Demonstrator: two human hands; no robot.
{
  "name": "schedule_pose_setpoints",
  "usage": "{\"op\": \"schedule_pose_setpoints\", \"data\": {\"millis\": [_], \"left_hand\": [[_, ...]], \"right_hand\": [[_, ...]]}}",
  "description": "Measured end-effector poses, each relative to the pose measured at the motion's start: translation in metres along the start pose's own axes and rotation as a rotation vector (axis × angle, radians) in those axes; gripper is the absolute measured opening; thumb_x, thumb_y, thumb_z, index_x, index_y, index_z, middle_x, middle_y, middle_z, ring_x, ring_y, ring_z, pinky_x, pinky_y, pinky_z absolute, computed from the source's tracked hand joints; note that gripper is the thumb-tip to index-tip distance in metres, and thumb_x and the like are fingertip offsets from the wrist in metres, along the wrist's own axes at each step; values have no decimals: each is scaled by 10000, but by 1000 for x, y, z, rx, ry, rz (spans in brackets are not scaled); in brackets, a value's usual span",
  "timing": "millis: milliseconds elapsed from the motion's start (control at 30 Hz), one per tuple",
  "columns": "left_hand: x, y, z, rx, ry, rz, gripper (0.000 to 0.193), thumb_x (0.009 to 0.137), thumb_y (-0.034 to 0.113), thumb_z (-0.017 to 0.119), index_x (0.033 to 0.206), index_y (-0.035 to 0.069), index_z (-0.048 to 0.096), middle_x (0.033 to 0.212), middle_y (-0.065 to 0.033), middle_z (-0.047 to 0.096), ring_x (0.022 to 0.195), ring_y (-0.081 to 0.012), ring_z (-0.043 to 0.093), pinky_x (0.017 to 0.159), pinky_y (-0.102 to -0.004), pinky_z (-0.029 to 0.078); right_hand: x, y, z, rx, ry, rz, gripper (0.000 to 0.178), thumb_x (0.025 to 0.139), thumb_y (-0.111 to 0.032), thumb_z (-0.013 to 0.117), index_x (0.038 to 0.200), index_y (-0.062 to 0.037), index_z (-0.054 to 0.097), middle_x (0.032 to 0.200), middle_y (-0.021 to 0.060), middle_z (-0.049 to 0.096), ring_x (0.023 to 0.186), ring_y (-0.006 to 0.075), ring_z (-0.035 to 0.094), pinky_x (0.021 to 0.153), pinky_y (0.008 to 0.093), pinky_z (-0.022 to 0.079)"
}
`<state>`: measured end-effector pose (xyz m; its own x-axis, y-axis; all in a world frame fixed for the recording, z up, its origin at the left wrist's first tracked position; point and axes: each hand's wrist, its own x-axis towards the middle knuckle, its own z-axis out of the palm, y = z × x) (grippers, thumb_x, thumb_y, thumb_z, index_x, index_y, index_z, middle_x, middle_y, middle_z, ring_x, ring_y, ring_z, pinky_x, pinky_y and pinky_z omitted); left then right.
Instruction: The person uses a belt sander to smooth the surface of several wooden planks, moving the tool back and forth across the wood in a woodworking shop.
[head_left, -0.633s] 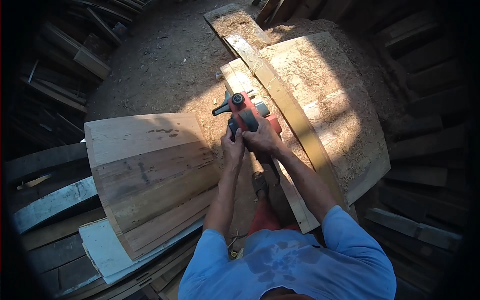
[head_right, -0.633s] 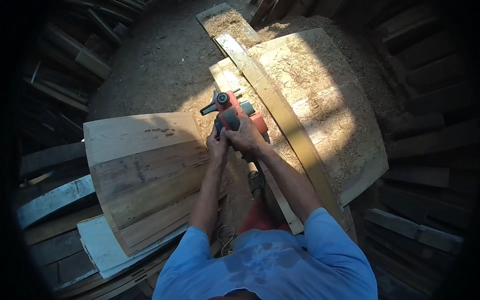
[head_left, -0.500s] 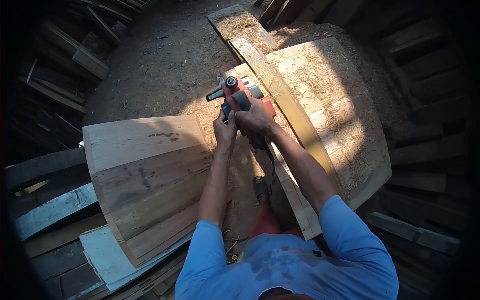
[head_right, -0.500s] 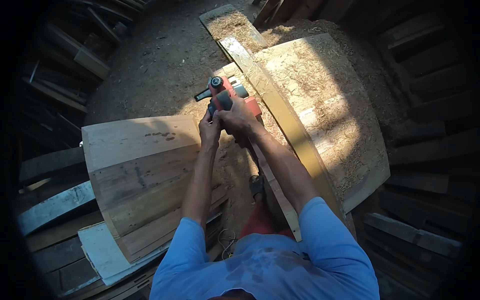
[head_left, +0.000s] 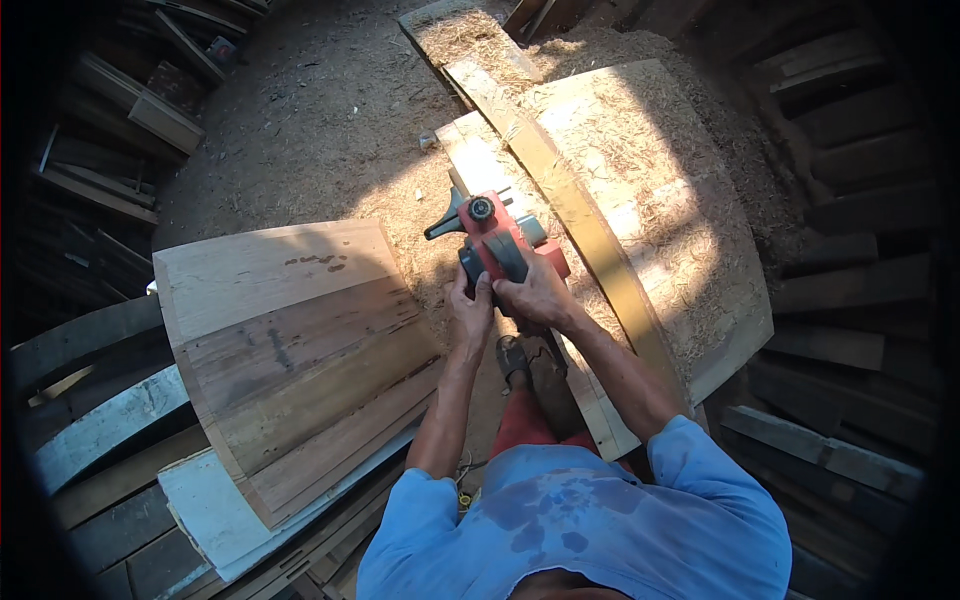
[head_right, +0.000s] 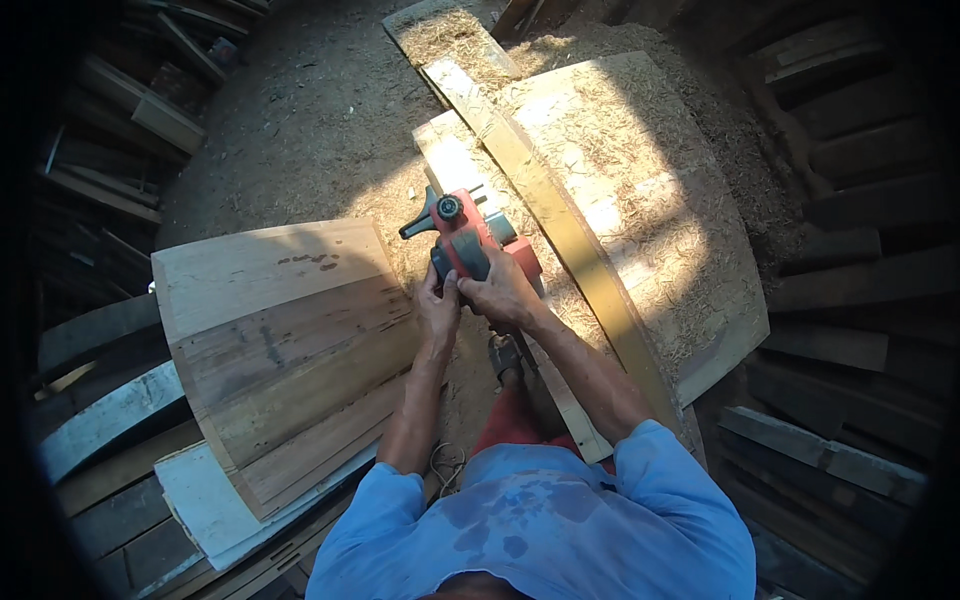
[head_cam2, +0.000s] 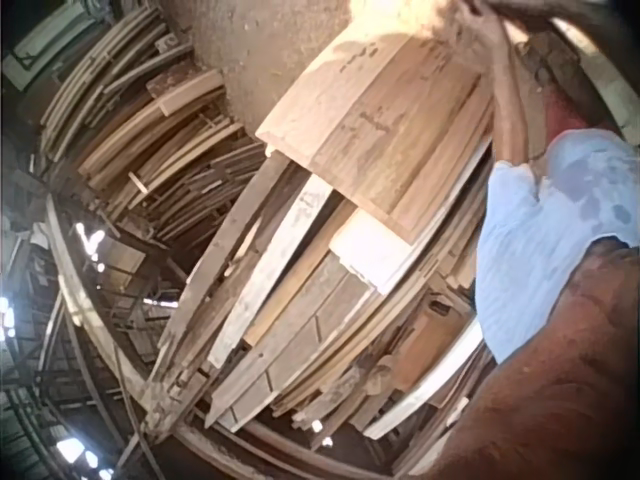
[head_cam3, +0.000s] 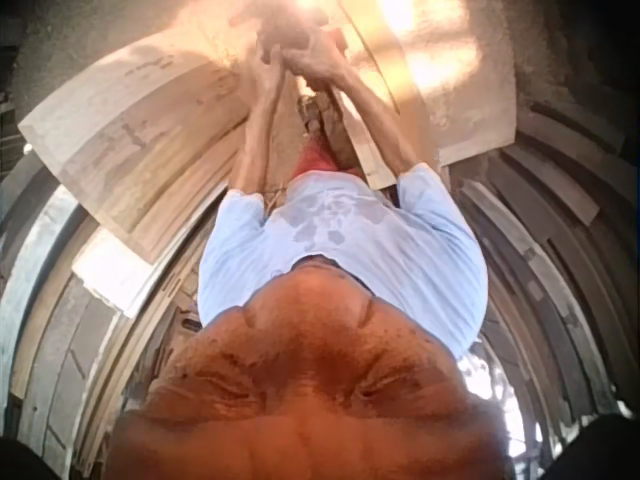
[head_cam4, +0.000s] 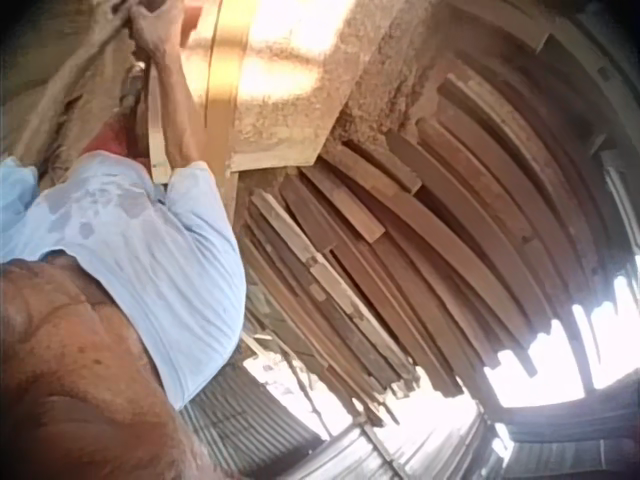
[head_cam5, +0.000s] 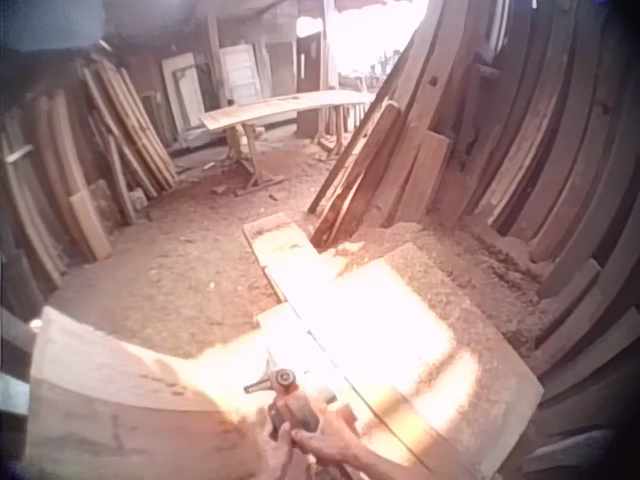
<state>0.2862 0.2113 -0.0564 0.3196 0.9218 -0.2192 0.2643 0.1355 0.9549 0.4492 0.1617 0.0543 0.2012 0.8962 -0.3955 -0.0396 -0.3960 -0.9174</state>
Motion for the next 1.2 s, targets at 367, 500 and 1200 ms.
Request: {"op": "schedule_pose_setpoints", "data": {"millis": [367, 500, 1200], "left_hand": [[-195, -36, 29, -73, -66, -215, 698, 1102, 264, 687, 1667, -33, 406, 1218, -128, 560, 1148, -214, 591, 1009, -326, 508], [-101, -9, 16, -222, -54, -185, 653, 1103, 242, 683, 1662, 5, 441, 1295, -138, 629, 1166, -194, 632, 1005, -327, 524], [175, 55, -27, -218, -53, 25, 358, 1117, 281, 665, 1340, 6, 717, 1078, -68, 777, 886, -131, 726, 770, -316, 626]], "right_hand": [[-165, 92, 4, -128, 100, -15, 433, 884, -141, 811, 1246, 27, 643, 1093, 224, 746, 1030, 353, 769, 903, 454, 600], [-82, 62, 8, -70, 135, -56, 408, 895, -168, 807, 1212, 33, 650, 1056, 237, 750, 1016, 371, 769, 892, 461, 600], [170, -47, 2, -81, 110, -228, 302, 904, -150, 759, 1110, 64, 708, 811, 164, 769, 643, 214, 759, 563, 357, 615]]}}
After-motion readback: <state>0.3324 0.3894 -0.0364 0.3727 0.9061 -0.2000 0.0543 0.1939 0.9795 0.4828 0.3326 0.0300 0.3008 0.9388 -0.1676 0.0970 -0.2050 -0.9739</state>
